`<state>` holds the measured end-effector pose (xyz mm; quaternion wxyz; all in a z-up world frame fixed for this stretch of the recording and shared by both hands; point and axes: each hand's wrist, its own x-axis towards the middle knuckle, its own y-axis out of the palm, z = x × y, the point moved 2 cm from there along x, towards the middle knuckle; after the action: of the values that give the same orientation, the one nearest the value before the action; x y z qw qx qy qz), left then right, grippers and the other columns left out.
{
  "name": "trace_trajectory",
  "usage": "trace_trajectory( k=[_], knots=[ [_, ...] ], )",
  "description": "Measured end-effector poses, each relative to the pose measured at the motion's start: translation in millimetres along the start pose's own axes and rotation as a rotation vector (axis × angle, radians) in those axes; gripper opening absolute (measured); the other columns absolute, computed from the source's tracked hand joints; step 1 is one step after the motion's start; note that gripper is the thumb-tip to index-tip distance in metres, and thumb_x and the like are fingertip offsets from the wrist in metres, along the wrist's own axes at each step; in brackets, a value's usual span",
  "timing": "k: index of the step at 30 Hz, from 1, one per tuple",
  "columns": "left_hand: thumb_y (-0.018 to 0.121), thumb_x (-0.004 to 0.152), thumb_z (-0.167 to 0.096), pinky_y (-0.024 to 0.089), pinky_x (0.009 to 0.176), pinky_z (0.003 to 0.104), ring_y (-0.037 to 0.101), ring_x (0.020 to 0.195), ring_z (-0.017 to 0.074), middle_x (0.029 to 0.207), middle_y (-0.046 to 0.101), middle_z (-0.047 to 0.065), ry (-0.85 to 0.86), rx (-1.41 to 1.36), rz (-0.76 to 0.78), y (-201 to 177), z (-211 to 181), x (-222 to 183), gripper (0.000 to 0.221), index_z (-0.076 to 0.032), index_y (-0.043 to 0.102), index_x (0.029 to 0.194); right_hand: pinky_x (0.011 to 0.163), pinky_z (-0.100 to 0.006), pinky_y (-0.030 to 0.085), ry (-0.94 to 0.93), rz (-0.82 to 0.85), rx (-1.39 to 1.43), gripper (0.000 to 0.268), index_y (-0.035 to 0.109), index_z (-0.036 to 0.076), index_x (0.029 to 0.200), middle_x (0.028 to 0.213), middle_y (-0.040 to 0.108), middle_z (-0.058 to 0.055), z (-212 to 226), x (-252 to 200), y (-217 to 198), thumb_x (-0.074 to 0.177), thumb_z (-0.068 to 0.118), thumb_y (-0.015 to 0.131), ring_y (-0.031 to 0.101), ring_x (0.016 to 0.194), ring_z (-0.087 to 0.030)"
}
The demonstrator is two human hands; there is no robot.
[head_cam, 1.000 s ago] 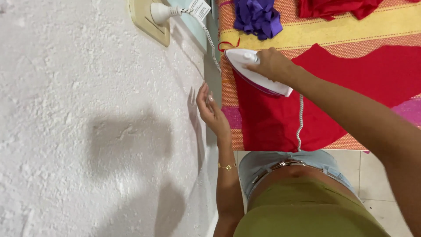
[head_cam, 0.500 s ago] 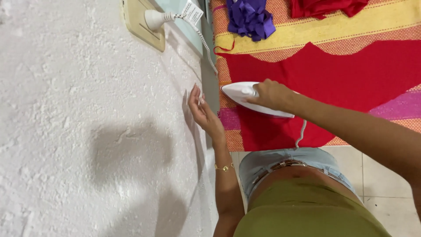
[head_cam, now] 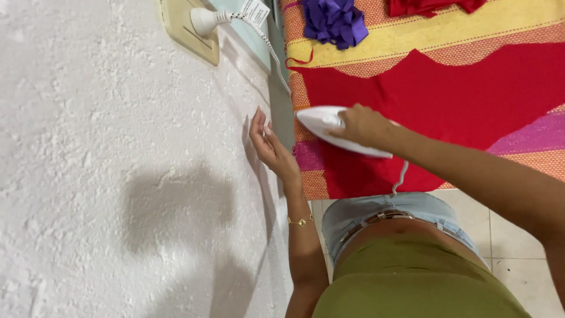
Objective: Ironing and smoothing out various pieces of red fabric on an ironing board
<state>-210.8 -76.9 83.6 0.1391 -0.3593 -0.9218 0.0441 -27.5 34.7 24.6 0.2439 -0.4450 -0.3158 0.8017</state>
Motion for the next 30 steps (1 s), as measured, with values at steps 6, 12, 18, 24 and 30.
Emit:
trace_trajectory(
  k=[6,12,18,24,30],
  knots=[
    [0.031,0.123,-0.029,0.045,0.126,0.048,0.05,0.152,0.0354,0.16,0.052,0.017,-0.049,-0.027,-0.013,11,14,0,0.043,-0.011,0.049,0.158,0.096,-0.06,0.064,0.104,0.096,-0.063,0.073,0.074,0.01,0.135,0.118,0.08,-0.031,-40,-72,4,0.098,0.071,0.055,0.078,0.112,-0.052],
    [0.028,0.124,-0.021,0.03,0.134,0.058,0.038,0.16,0.0425,0.166,0.049,0.022,0.073,0.022,0.319,107,27,-36,0.046,-0.006,0.043,0.165,0.05,-0.039,0.061,0.277,-0.231,0.227,0.063,0.074,0.003,0.098,0.059,0.07,-0.016,-108,-26,-76,0.104,0.065,0.067,0.072,0.044,-0.03],
    [0.034,0.123,-0.024,0.015,0.137,0.061,0.025,0.166,0.0453,0.177,0.035,0.025,0.227,0.465,0.413,152,66,-53,0.051,-0.005,0.038,0.17,0.096,-0.062,0.065,0.289,-0.036,0.069,0.075,0.074,0.008,0.138,0.117,0.079,-0.036,-92,-113,-39,0.098,0.07,0.062,0.077,0.111,-0.054],
    [0.033,0.12,-0.035,0.009,0.139,0.058,0.019,0.171,0.0354,0.182,0.028,0.013,0.449,0.968,0.358,156,78,-59,0.056,-0.015,0.038,0.171,0.045,-0.037,0.06,0.259,-0.293,0.246,0.069,0.075,-0.001,0.101,0.06,0.072,-0.019,-146,-33,-71,0.109,0.066,0.067,0.073,0.047,-0.031],
    [0.033,0.119,-0.037,0.008,0.14,0.057,0.017,0.171,0.0332,0.183,0.027,0.01,0.444,1.035,0.349,157,76,-59,0.056,-0.018,0.038,0.171,0.084,-0.064,0.064,0.304,-0.228,0.163,0.072,0.077,0.004,0.134,0.114,0.077,-0.037,-135,-59,-51,0.1,0.067,0.069,0.076,0.106,-0.058]
  ],
)
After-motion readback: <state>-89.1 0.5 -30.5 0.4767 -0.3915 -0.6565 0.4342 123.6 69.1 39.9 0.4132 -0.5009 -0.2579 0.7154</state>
